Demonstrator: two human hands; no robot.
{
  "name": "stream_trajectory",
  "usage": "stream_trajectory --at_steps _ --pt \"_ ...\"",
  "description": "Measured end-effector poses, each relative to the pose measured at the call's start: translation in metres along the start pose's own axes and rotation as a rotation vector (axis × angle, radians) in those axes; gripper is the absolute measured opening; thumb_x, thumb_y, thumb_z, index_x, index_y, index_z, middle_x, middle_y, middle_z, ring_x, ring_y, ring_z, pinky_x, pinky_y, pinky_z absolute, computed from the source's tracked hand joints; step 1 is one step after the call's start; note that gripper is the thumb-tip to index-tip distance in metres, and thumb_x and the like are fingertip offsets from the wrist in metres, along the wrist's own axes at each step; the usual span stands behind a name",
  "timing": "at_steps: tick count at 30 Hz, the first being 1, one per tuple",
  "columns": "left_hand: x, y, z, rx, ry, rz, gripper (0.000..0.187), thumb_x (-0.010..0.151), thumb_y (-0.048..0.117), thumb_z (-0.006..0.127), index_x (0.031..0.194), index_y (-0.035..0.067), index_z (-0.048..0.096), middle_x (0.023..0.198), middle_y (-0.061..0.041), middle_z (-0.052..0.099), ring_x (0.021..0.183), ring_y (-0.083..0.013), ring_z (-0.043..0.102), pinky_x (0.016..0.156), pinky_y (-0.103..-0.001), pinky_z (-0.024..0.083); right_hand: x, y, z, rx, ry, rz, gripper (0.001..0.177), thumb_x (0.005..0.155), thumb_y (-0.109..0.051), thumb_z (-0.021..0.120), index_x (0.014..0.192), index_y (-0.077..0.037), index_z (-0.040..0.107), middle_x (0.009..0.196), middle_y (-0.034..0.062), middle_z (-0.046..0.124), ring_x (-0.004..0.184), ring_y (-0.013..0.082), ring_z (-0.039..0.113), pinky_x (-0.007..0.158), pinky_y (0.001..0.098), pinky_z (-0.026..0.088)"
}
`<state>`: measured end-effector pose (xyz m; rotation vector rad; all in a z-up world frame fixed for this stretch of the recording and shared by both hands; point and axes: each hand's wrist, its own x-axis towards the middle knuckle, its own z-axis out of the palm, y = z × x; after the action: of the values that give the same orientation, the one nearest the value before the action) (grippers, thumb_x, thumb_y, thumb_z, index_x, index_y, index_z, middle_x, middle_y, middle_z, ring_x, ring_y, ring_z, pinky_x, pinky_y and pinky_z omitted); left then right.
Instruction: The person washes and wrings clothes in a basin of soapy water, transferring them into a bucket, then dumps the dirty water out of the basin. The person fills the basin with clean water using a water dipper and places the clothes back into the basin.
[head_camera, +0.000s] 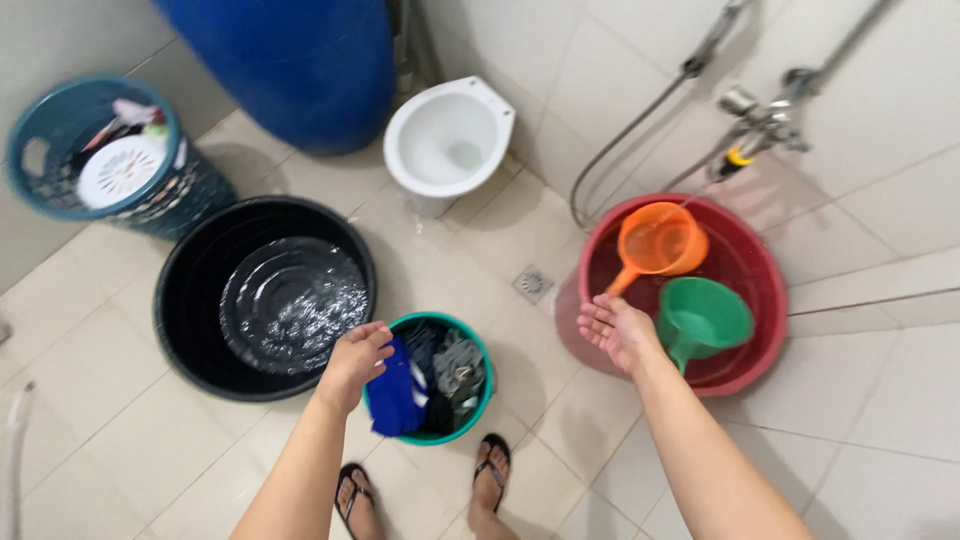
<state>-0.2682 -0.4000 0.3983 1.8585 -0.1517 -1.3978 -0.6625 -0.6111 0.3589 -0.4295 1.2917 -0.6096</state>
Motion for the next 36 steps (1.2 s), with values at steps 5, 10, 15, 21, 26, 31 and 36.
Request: stream_trajectory --at_steps 5,10,15,21,26,31,36 --pt "0.003 -0.023 -0.063 -0.01 0.046 -0.007 0.045 0.095 0.029 0.063 0.136 0.012 0.062 0.124 -0.004 0.069 0.115 -0.0223 0.065 0.099 -0.043 0.048 -0.012 0.066 0.075 -0.138 -0.046 0.049 0.028 0.101 -0.021 0.054 0.121 -0.002 0.059 0.108 0.0128 0.069 0.087 0.0253 0.069 0.076 0.039 0.059" --pt "-0.001 -0.039 -0.137 -0.002 0.066 -0.013 0.048 0.092 0.032 0.066 0.136 0.015 0.064 0.128 -0.002 0.068 0.117 -0.0217 0.065 0.099 -0.042 0.049 -0.007 0.166 0.148 -0.295 -0.069 0.063 0.03 0.099 -0.018 0.052 0.124 -0.005 0.061 0.106 0.0106 0.07 0.084 0.0225 0.07 0.073 0.0372 0.059" --pt "0.003 -0.046 -0.196 0.083 0.033 0.02 0.054 0.089 0.035 0.069 0.139 0.016 0.062 0.135 -0.005 0.067 0.129 -0.0217 0.059 0.104 -0.041 0.046 0.008 0.267 0.213 -0.665 -0.046 0.024 0.033 0.094 -0.021 0.062 0.125 -0.007 0.066 0.1 0.0055 0.072 0.07 0.0168 0.069 0.06 0.0321 0.057" --pt "0.024 -0.066 -0.225 0.21 0.041 0.002 0.057 0.088 0.039 0.069 0.14 0.016 0.061 0.137 -0.008 0.068 0.13 -0.024 0.06 0.106 -0.039 0.047 0.039 0.36 0.217 -1.101 -0.044 -0.169 0.041 0.087 -0.027 0.073 0.125 -0.009 0.07 0.108 0.0158 0.077 0.092 0.0262 0.071 0.079 0.0393 0.056" --pt "0.051 -0.096 -0.212 0.206 -0.014 0.02 0.057 0.088 0.036 0.07 0.14 0.015 0.062 0.138 -0.009 0.067 0.132 -0.0238 0.059 0.109 -0.037 0.044 0.048 0.373 0.23 -1.421 -0.05 -0.285 0.036 0.083 -0.032 0.077 0.118 -0.024 0.077 0.142 0.0206 0.053 0.132 0.0336 0.051 0.108 0.0418 0.043" --pt "0.057 -0.111 -0.193 0.249 -0.075 -0.021 0.059 0.088 0.038 0.07 0.142 0.017 0.059 0.134 -0.015 0.069 0.132 -0.0249 0.061 0.11 -0.037 0.045 0.079 0.395 0.23 -1.479 -0.04 -0.156 0.036 0.083 -0.035 0.079 0.119 -0.03 0.079 0.153 0.0238 0.043 0.143 0.0337 0.042 0.116 0.0404 0.036" --pt "0.062 -0.137 -0.177 0.305 -0.09 -0.016 0.07 0.085 0.038 0.073 0.149 0.019 0.052 0.149 -0.018 0.055 0.142 -0.0294 0.047 0.113 -0.041 0.043 0.125 0.426 0.218 -1.027 -0.05 -0.023 0.042 0.085 -0.03 0.079 0.118 -0.005 0.073 0.119 0.0182 0.074 0.11 0.0249 0.069 0.097 0.035 0.052"
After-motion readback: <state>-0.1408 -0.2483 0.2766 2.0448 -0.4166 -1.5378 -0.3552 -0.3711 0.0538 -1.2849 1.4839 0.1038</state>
